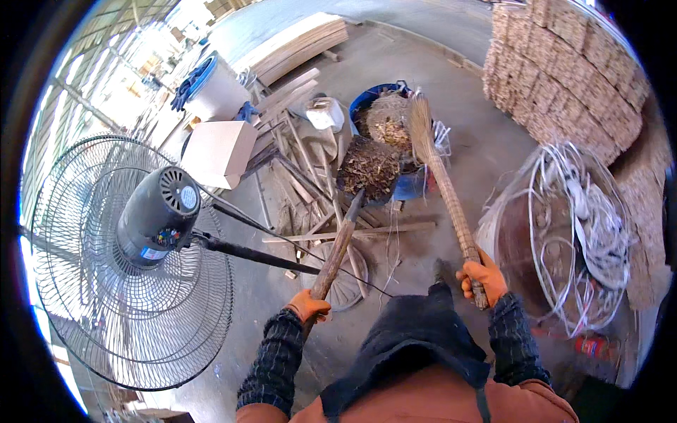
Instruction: The person cleans wood shavings from the floor and industrial surfaces using a shovel and a handheld broom, collecting the debris and depositing it into a large bag.
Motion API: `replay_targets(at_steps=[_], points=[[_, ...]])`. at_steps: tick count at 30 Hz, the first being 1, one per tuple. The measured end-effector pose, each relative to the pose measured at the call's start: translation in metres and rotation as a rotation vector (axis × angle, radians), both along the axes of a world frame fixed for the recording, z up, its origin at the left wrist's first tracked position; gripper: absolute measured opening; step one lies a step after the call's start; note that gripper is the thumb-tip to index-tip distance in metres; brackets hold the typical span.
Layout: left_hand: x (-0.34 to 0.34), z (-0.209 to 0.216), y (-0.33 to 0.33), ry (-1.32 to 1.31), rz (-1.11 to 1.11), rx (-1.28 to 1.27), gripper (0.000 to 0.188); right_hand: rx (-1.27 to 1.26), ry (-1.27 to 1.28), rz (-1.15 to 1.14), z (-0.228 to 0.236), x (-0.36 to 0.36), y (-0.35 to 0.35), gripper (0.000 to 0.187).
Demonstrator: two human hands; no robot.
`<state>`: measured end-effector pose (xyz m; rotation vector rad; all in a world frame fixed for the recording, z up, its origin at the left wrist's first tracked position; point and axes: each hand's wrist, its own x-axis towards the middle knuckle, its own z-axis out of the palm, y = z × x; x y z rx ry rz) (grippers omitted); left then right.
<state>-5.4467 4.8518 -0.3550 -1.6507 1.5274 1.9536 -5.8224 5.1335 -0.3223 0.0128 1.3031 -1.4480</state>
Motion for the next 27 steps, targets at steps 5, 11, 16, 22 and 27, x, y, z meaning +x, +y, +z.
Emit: replay_targets(at_steps=[5,11,16,22,27], points=[[-0.039,0.020,-0.022,-0.203,-0.091,0.062,0.041,-0.117,-0.097,0.085,-0.018,-0.067,-0.075,0.077],[-0.090,0.080,-0.041,-0.437,-0.135,0.001,0.046,-0.177,-0.186,0.250,-0.033,-0.132,-0.163,0.073],[-0.177,0.155,-0.070,-0.834,-0.565,-0.333,0.055,-0.193,-0.209,0.351,-0.036,-0.165,-0.206,0.069],[-0.278,0.223,-0.130,-1.249,-1.043,-0.921,0.027,-0.299,-0.250,0.407,-0.041,-0.189,-0.234,0.067],[-0.371,0.269,-0.190,-1.306,-1.290,-1.151,0.030,-0.273,-0.248,0.331,-0.054,-0.180,-0.215,0.068]])
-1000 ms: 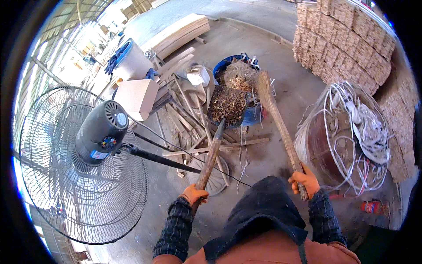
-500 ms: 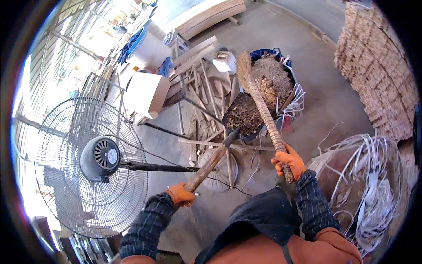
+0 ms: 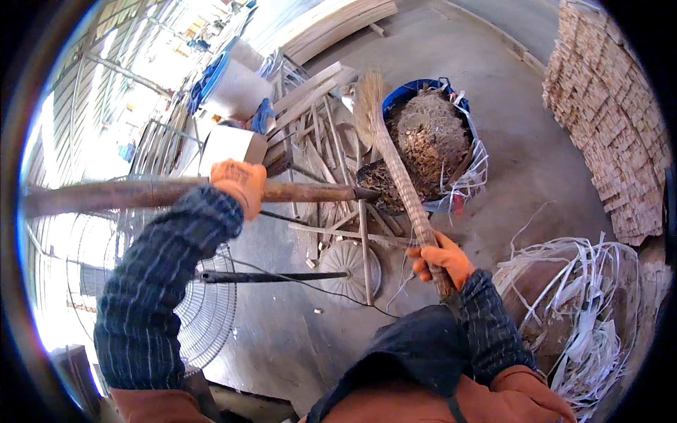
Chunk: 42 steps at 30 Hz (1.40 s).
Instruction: The person cleans wood shavings from the floor and industrial surfaces using a shovel and a handheld broom, collecting the debris and depositing it into a large bag.
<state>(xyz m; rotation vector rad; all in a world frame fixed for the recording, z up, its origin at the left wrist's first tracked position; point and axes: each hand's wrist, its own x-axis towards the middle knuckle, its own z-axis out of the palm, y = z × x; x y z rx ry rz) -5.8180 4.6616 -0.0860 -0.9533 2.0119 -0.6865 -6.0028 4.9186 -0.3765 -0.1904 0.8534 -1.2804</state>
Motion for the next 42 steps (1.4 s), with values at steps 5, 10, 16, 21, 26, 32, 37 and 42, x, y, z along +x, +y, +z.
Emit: replay_targets(at_steps=[5,10,16,21,26,32,37,42], points=[[-0.079,0.037,-0.047,-0.191,-0.084,-0.106,0.031,0.196,0.165,-0.079,-0.004,0.012,0.036,0.067],[-0.138,0.066,-0.069,-0.312,-0.167,-0.196,0.032,0.223,0.148,-0.129,-0.008,0.010,0.047,0.061],[-0.185,0.103,-0.068,-0.323,-0.266,-0.314,0.033,0.164,0.004,-0.129,-0.031,0.041,0.038,0.060],[-0.204,0.130,-0.076,-0.302,-0.374,-0.377,0.033,0.243,0.044,-0.118,-0.114,0.037,-0.004,0.057],[-0.197,0.131,-0.083,-0.264,-0.351,-0.404,0.035,0.313,0.142,-0.221,-0.132,0.000,-0.023,0.050],[-0.186,0.135,-0.093,-0.268,-0.331,-0.417,0.033,0.305,0.131,-0.249,-0.079,0.003,-0.015,0.052],[-0.206,0.135,-0.080,-0.259,-0.381,-0.389,0.026,0.267,0.070,-0.167,-0.095,0.037,0.002,0.056],[-0.191,0.132,-0.083,-0.280,-0.351,-0.415,0.029,0.384,0.165,-0.189,-0.141,-0.005,-0.021,0.051]])
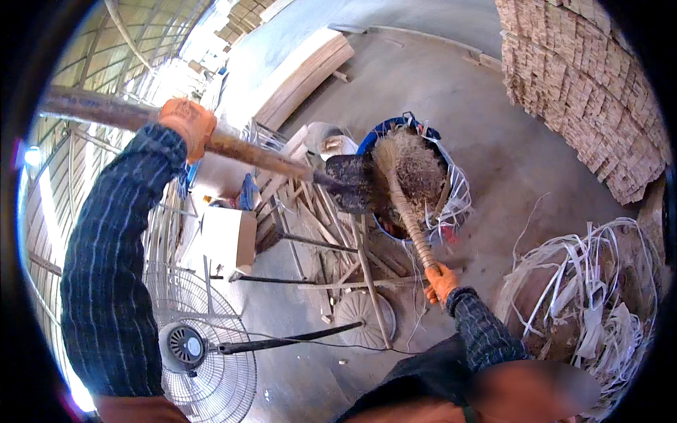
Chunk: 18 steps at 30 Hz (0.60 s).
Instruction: The person cleans wood shavings from the floor and industrial surfaces using a shovel and a handheld broom, collecting the debris and depositing it into a large bag.
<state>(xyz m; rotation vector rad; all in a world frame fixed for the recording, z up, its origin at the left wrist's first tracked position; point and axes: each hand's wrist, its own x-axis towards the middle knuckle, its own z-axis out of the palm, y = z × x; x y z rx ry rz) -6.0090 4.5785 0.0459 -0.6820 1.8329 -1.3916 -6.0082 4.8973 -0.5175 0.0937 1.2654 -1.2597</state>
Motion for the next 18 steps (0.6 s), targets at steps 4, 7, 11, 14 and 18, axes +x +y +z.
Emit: replay_targets(at_steps=[4,7,11,14,18], points=[[0.009,0.014,0.012,0.003,0.106,0.001,0.032,0.010,0.033,-0.036,0.018,-0.026,0.005,0.051],[0.018,0.015,0.014,0.012,0.146,-0.019,0.035,-0.091,-0.060,-0.037,0.050,0.002,0.021,0.055],[0.029,0.009,0.012,0.042,0.138,-0.016,0.037,-0.082,-0.086,0.057,0.092,0.051,0.043,0.055],[0.028,0.012,0.013,0.040,0.120,0.022,0.036,-0.024,-0.068,0.085,0.063,0.063,0.049,0.054],[0.041,0.016,0.025,0.061,0.147,-0.018,0.037,-0.001,-0.004,0.004,0.032,0.031,0.043,0.052]])
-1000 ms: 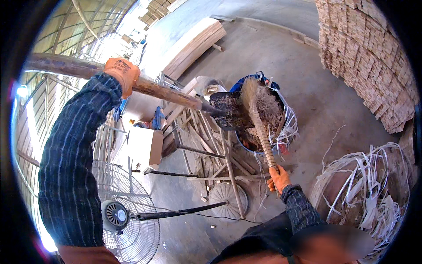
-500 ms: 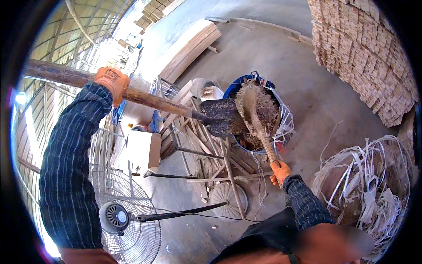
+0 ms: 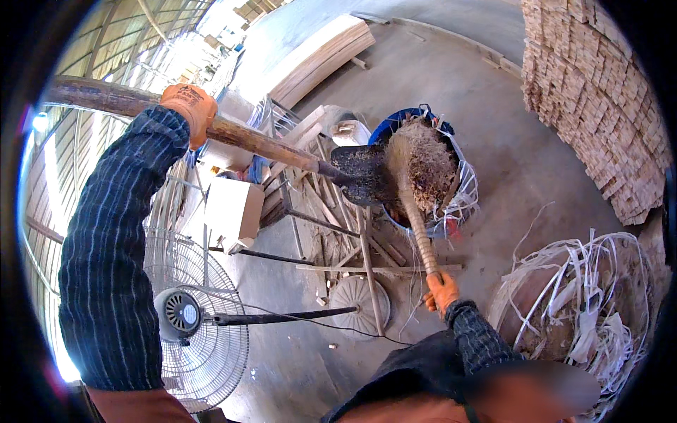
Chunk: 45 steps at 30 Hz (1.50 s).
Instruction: The person cleans wood shavings from the floor and industrial surfaces using a shovel and a handheld broom, collecting the debris and depositing it into a large bag.
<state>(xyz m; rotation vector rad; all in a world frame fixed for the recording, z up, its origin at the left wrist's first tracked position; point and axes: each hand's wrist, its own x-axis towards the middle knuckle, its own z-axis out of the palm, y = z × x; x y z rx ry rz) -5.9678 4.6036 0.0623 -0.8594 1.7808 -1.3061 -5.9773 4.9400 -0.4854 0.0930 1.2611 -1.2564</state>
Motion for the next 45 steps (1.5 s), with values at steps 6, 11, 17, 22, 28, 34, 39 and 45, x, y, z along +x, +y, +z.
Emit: replay_targets(at_steps=[6,11,17,22,28,34,39,45], points=[[0.018,0.003,-0.001,0.016,0.087,0.009,0.038,-0.086,0.010,0.032,0.054,0.022,0.019,0.052],[0.017,0.001,0.001,0.016,-0.009,0.070,0.036,-0.008,0.016,0.103,0.010,0.029,0.025,0.048],[0.031,-0.013,-0.006,-0.041,0.054,0.042,0.038,-0.009,0.060,0.092,0.047,0.010,0.006,0.049],[0.029,-0.013,-0.006,-0.033,0.108,0.033,0.039,-0.017,-0.042,0.149,0.039,0.031,0.038,0.051],[0.031,0.002,-0.013,-0.035,0.062,0.018,0.039,0.028,0.068,0.056,0.032,0.005,0.011,0.051],[0.013,0.021,-0.016,0.039,0.057,-0.042,0.034,-0.058,0.126,-0.113,0.043,-0.034,-0.024,0.054],[-0.010,0.009,-0.032,0.170,0.022,-0.079,0.038,-0.119,0.125,-0.216,0.071,-0.066,-0.044,0.055],[-0.029,-0.089,-0.062,0.475,-0.073,-0.022,0.042,-0.173,0.124,-0.285,0.075,-0.081,-0.045,0.056]])
